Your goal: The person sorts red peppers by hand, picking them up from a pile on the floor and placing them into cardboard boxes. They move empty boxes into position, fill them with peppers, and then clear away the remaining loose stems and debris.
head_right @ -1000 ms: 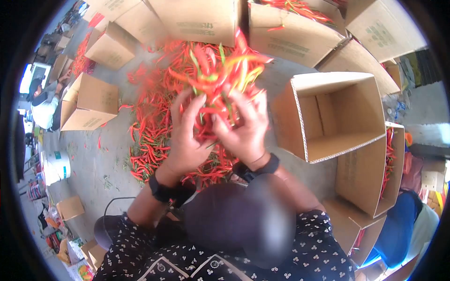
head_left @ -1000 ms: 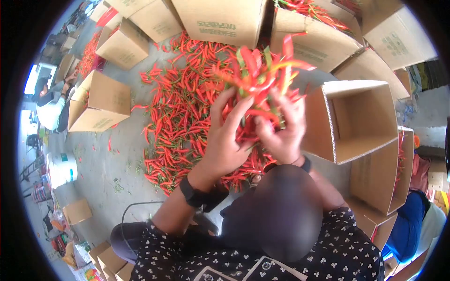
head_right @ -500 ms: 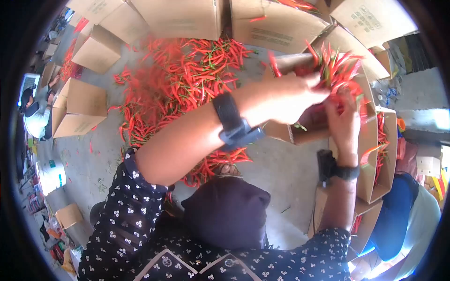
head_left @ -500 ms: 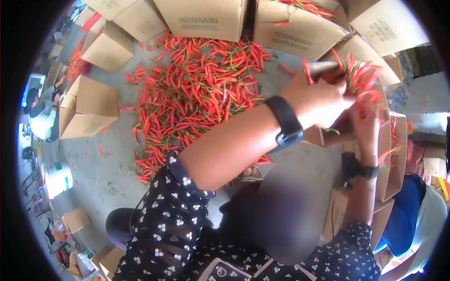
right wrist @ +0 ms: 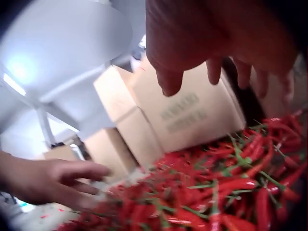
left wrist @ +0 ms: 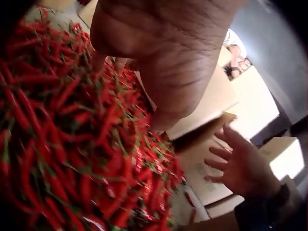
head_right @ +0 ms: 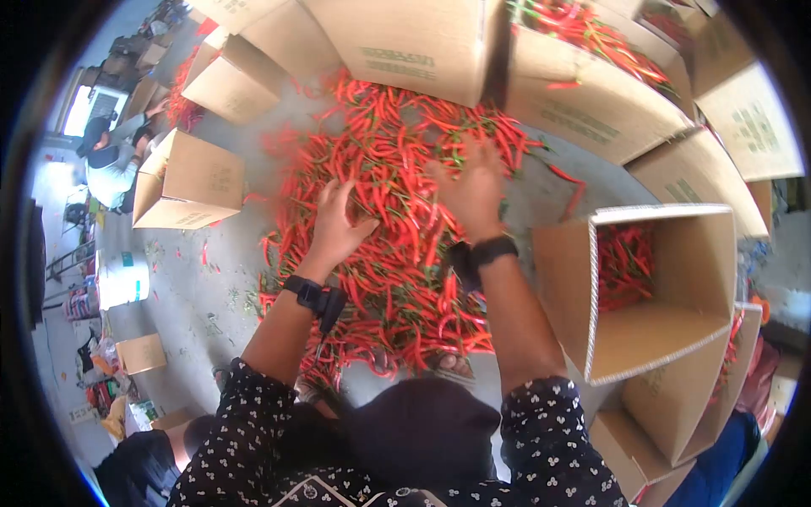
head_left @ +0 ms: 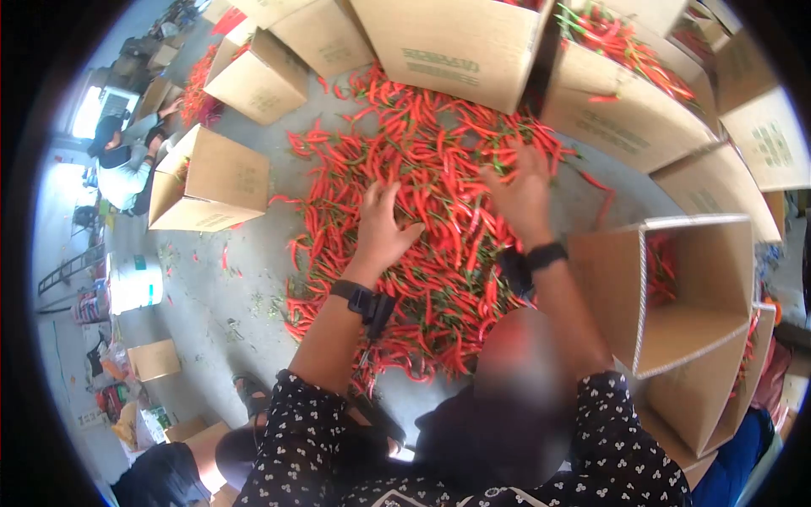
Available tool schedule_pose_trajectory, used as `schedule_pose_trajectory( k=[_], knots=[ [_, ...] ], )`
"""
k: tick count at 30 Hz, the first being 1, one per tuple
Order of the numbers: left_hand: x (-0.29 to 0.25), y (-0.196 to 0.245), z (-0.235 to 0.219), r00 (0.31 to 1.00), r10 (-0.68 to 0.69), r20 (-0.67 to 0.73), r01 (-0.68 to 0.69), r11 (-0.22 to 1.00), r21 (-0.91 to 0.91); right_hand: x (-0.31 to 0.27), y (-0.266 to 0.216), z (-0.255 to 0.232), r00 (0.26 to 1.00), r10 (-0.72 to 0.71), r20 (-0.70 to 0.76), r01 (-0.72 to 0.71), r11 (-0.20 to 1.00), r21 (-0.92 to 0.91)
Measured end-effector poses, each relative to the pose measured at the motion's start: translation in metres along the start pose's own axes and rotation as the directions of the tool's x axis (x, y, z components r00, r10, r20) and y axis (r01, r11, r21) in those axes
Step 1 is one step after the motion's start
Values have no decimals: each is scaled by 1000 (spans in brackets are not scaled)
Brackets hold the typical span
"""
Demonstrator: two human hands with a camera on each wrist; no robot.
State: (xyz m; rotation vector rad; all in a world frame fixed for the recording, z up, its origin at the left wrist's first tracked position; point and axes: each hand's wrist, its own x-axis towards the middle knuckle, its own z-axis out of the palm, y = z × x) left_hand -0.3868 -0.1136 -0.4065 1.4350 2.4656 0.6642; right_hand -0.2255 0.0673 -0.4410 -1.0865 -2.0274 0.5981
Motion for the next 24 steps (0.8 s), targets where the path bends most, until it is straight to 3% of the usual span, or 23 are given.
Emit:
schedule_pose_trajectory(
  k=[1,4,6,10,12,14,17,18,19,20,22,24],
  knots=[
    [4,-16,-7,992,-119,33,118,993,26,19,20,13,998,55,19,-53,993,-104],
    [30,-50,-26,975,-213,67,203,971,129,61,92,46,959,283,-20,-269,885,-381],
    [54,-74,-27,968,-243,59,238,968,84,86,124,42,861,483,160,-401,838,-371],
    [106,-103,-8,965,-250,79,253,967,-37,107,99,36,782,602,160,-448,722,-527],
    [125,-103,5,889,-431,151,443,895,-51,102,77,41,775,624,101,-487,692,-533],
    [135,-102,22,870,-452,198,469,882,-43,88,97,70,899,379,221,-216,821,-529],
    [131,-68,25,892,-359,275,355,933,66,70,44,80,889,355,288,-195,864,-463],
    [124,-64,28,889,-363,280,357,931,74,66,32,82,858,327,396,-217,930,-296],
    [118,-61,29,914,-294,280,295,955,39,63,24,81,824,274,496,-250,961,-116],
    [109,-57,29,935,-223,277,230,973,5,60,19,76,820,277,500,-258,960,-109],
    [84,-44,17,938,-198,286,204,979,8,50,8,60,762,133,634,-292,944,153],
    [61,-39,10,914,-76,398,152,975,-161,33,-2,39,776,65,628,-208,965,157]
  ],
)
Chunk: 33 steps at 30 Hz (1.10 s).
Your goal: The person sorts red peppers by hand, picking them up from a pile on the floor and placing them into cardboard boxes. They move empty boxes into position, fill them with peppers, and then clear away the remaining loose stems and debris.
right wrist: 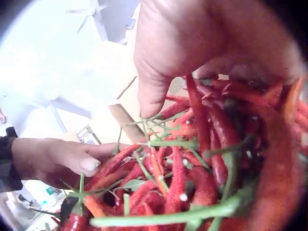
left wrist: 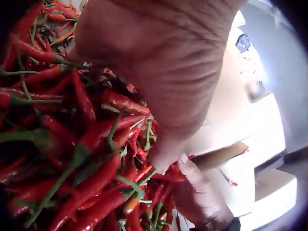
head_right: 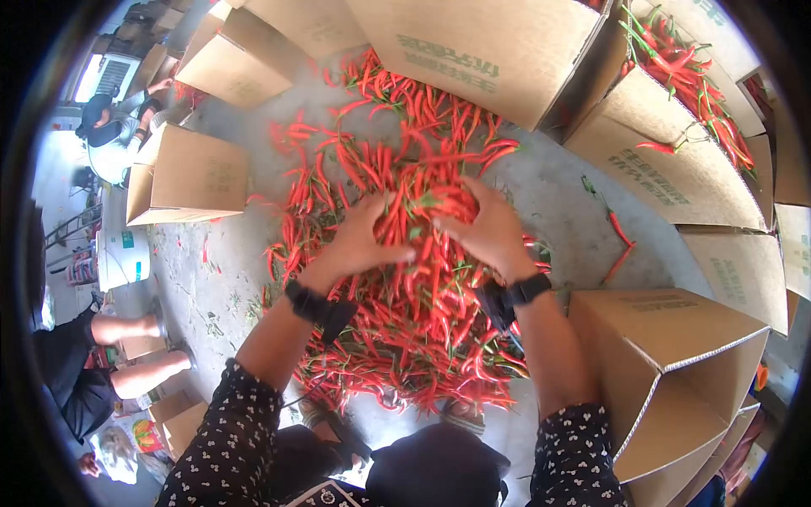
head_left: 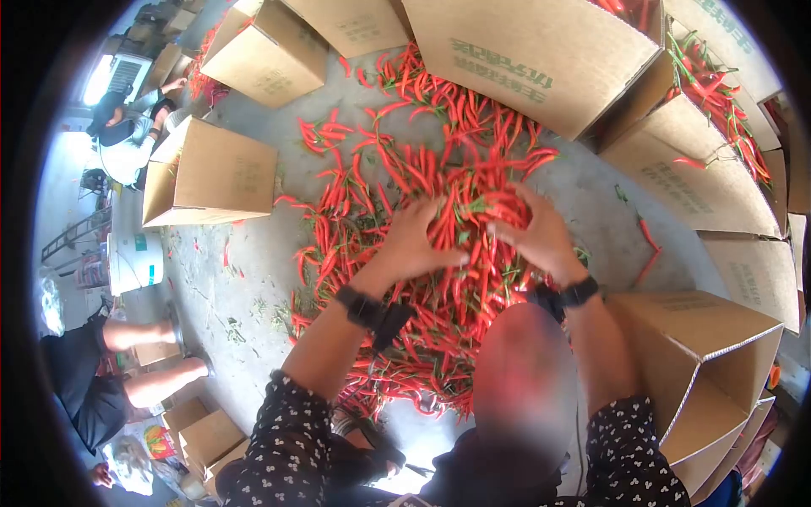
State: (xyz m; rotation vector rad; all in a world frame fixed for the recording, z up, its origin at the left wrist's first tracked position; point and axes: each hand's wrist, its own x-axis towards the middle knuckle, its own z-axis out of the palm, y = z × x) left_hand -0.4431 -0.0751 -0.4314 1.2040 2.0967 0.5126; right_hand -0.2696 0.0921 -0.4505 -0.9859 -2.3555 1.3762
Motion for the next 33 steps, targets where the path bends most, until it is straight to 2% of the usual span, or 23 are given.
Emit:
schedule_pose_trajectory(
  k=[1,2,3,4,6,8,10,12,14,15,17,19,20,21,22,24,25,27,28,29,30,32,33],
  knots=[
    [-13,0,-1,1000,2,-2,-2,1000,0,-11,1,0,998,24,63,-26,999,42],
    [-28,3,-5,999,1,54,-4,998,56,-19,2,0,991,45,128,-56,995,83],
    [-36,3,-8,993,-5,114,-8,994,111,-25,6,1,995,18,97,-17,1000,-6],
    [-40,-1,-7,993,-8,118,-5,994,109,-29,12,4,995,22,100,-21,1000,-6],
    [-47,-4,-6,986,-137,100,94,932,349,-33,22,14,999,-34,-24,28,977,-212],
    [-42,4,6,985,-124,118,71,924,376,-35,24,27,998,-40,-43,27,963,-269],
    [-35,12,19,992,-107,64,90,969,230,-36,19,38,1000,4,-7,-4,993,116],
    [-43,13,24,995,-92,24,83,966,245,-47,-3,36,999,-38,8,37,993,115],
    [-52,10,24,999,-28,34,31,995,-93,-59,-9,40,994,-99,-36,100,994,45],
    [-52,7,28,999,-27,38,30,995,-93,-61,-7,41,992,-118,-46,119,993,12],
    [-48,6,31,984,-31,-176,54,990,127,-55,-3,44,988,-133,-77,132,991,-12],
    [-42,13,31,992,-53,-118,67,990,124,-61,-1,45,983,-149,-106,146,989,-40],
    [-41,17,30,995,-72,-62,79,989,122,-66,-5,43,992,-112,-62,112,994,-6],
    [-45,18,31,999,-33,-38,33,999,14,-69,-8,39,997,-80,-18,80,997,24],
    [-50,21,33,999,-27,-43,28,1000,12,-74,-7,38,996,-84,-22,85,996,19],
    [-62,23,39,999,-48,-16,46,993,-107,-85,5,45,998,-57,-6,58,988,145],
    [-65,18,45,995,-65,-72,66,998,9,-88,11,49,996,-66,-59,73,989,131],
    [-62,13,50,996,-60,-62,57,997,-45,-87,16,51,996,-32,-78,44,986,160],
    [-61,10,51,997,-57,-54,51,994,-93,-85,18,52,995,1,-98,19,980,196],
    [-61,19,45,999,-34,-11,31,986,-163,-81,19,55,998,43,-49,-23,937,349],
    [-61,21,45,999,-30,-10,28,986,-163,-79,20,55,998,44,-52,-23,937,348],
    [-63,23,50,1000,20,2,-19,945,-325,-84,21,62,998,45,-33,-22,862,506],
    [-64,16,57,1000,16,24,-7,944,-330,-90,15,61,997,60,-56,-19,835,550]
  ],
)
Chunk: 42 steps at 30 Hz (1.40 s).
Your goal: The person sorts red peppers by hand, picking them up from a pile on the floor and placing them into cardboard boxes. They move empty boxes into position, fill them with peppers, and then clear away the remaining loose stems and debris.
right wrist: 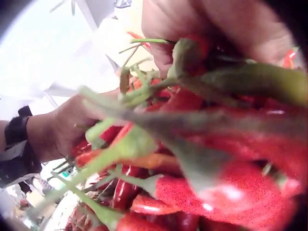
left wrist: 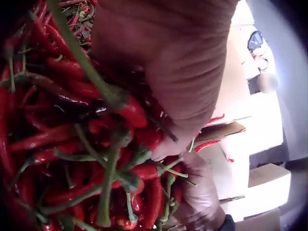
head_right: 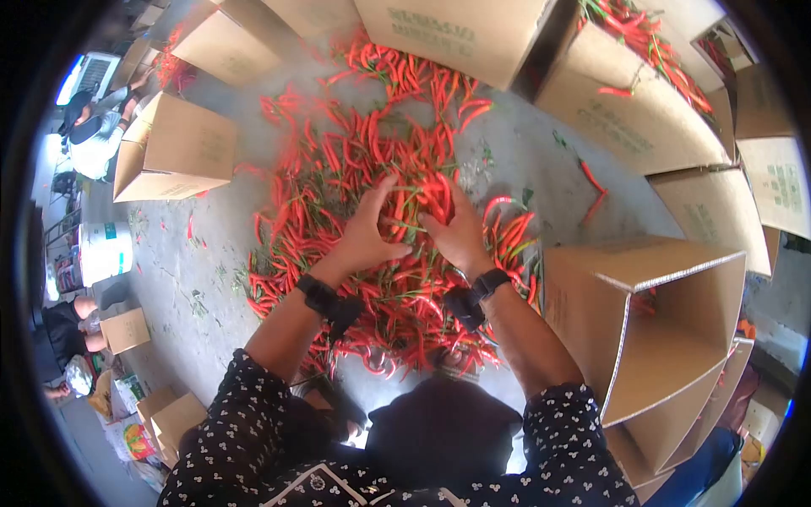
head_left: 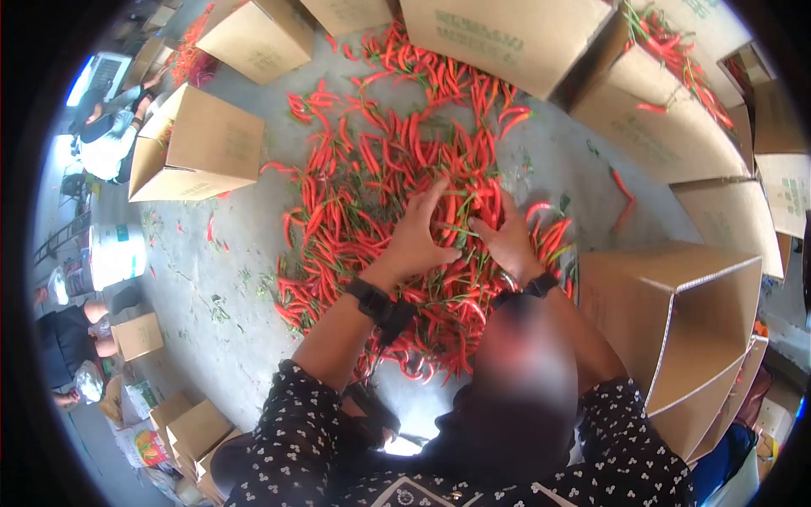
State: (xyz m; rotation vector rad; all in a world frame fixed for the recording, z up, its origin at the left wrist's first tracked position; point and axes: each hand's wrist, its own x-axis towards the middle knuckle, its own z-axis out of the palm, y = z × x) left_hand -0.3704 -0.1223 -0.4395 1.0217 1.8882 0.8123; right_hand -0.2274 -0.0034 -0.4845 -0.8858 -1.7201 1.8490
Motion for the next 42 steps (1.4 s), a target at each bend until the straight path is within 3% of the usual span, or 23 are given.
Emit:
schedule_pose_trajectory(
  k=[2,3,5,10,13,15,17,19,20,22,24,25,27,29,30,33,35,36,37,38,39,41,42],
  knots=[
    [4,-16,5,963,232,-141,-201,958,203,-3,-4,1,998,59,6,-59,998,15],
    [5,-6,3,967,222,-126,-196,962,189,-4,-10,0,995,93,18,-94,995,27],
    [9,14,-3,999,-41,12,41,999,-28,-9,-16,1,992,125,1,-125,992,5],
    [-17,26,4,1000,20,15,-18,995,-96,-24,-23,3,999,3,-44,-1,1000,27],
    [-33,49,2,986,165,-37,-169,972,-165,-41,-48,-1,989,-108,-102,106,994,-28],
    [-42,76,-4,914,393,-104,-393,919,22,-54,-76,-7,977,-158,-147,154,987,-36],
    [-51,110,-11,890,442,-107,-441,897,35,-66,-107,-16,947,-262,-184,245,963,-111],
    [-56,141,-16,758,644,-105,-585,742,326,-79,-141,-28,891,-389,-233,380,921,-85],
    [-60,162,-16,742,660,-122,-622,744,243,-85,-161,-34,843,-456,-285,452,888,-86],
    [-65,204,-16,618,776,-122,-738,627,250,-101,-200,-54,748,-567,-344,563,817,-125],
    [-66,247,-10,410,896,-170,-868,441,230,-130,-245,-79,682,-622,-384,507,781,-366],
    [-65,269,-3,283,930,-235,-926,329,186,-149,-265,-89,649,-639,-412,382,742,-550],
    [-64,310,20,73,927,-368,-988,118,101,-174,-280,-115,454,-713,-535,313,690,-653],
    [-62,334,51,93,938,-334,-993,112,38,-194,-291,-145,311,-755,-578,233,650,-723],
    [-59,346,68,78,944,-321,-997,81,-3,-203,-289,-163,300,-763,-573,223,640,-736],
    [-39,346,127,223,959,-176,-975,217,-52,-208,-264,-208,343,-780,-524,309,620,-721],
    [-21,327,158,408,913,23,-913,408,-8,-218,-220,-257,608,-641,-469,50,620,-783],
    [-8,307,190,455,890,44,-879,441,181,-216,-217,-251,749,-473,-465,-141,571,-809],
    [-9,305,190,446,844,297,-862,317,396,-216,-220,-240,811,-399,-429,-227,460,-858],
    [-12,303,189,408,743,530,-851,99,516,-216,-222,-230,865,-320,-387,-284,324,-902],
    [-14,293,190,399,787,470,-871,167,461,-216,-226,-219,909,-238,-343,-305,181,-935],
    [-26,287,172,437,775,456,-899,375,225,-213,-244,-193,876,-409,-254,-277,2,-961],
    [-29,284,155,449,768,457,-894,381,237,-208,-252,-176,879,-408,-248,-266,13,-964]
  ],
)
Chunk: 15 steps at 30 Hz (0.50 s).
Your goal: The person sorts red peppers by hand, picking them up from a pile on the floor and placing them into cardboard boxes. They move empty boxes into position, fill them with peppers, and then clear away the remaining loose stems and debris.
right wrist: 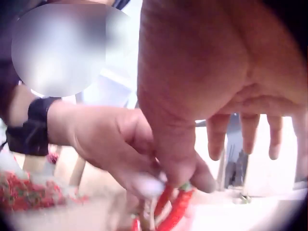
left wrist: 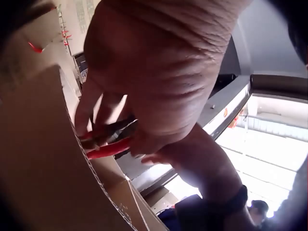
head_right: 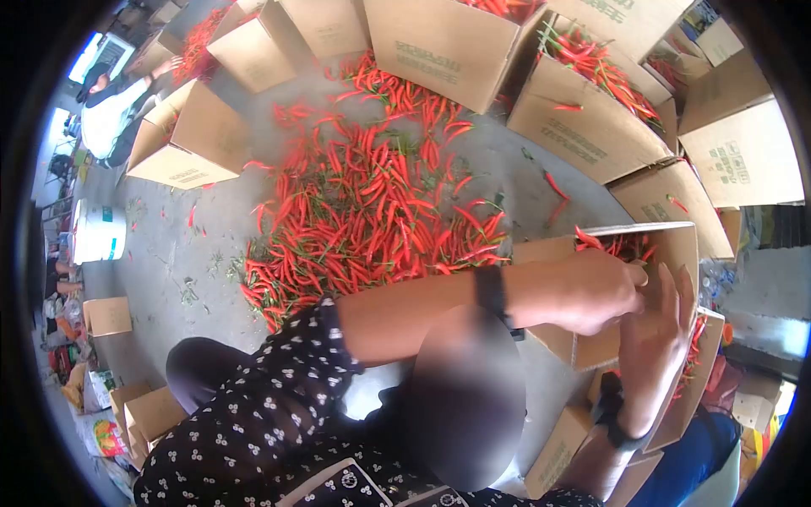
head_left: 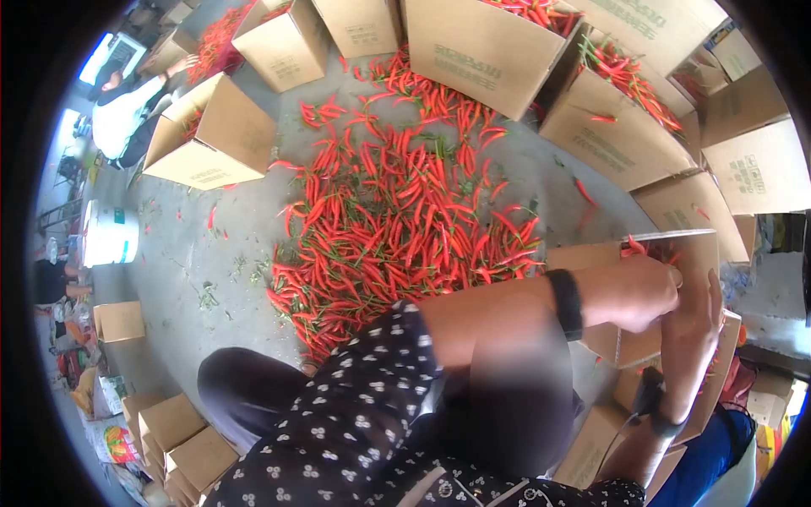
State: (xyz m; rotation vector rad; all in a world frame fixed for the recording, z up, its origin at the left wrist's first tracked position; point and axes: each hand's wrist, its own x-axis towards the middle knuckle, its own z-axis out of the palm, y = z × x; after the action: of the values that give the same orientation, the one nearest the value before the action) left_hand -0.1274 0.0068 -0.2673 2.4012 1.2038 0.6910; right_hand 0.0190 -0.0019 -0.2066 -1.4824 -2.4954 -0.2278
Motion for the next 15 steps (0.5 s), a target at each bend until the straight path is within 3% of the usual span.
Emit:
schedule_pose_trajectory(
  k=[2,3,5,7,8,9,10,12,15],
  knots=[
    [-26,-12,-26,978,21,-209,-95,933,-348,5,-41,-13,994,72,-78,-29,891,452],
    [-38,-26,-31,979,17,-205,-88,936,-342,10,-65,-14,997,23,-69,24,789,614],
    [-71,-59,-33,831,28,-556,-211,940,-269,28,-96,11,965,-169,-199,252,802,541],
    [-123,-92,-40,791,-242,-562,57,943,-327,53,-131,36,964,-212,-159,264,724,637],
    [-159,-121,-28,752,-326,-573,255,945,-203,66,-144,57,961,-227,-159,275,706,653],
    [-196,-144,-23,679,-499,-538,486,855,-180,79,-157,82,957,-243,-159,286,689,666],
    [-233,-157,-23,532,-668,-521,709,688,-158,93,-171,110,959,-257,-119,265,665,698],
    [-308,-182,-25,279,-841,-465,923,368,-112,125,-196,181,964,-253,-83,232,643,730],
    [-396,-205,-18,-131,-902,-411,991,-111,-71,183,-213,295,985,-168,-42,151,713,685]
  ],
)
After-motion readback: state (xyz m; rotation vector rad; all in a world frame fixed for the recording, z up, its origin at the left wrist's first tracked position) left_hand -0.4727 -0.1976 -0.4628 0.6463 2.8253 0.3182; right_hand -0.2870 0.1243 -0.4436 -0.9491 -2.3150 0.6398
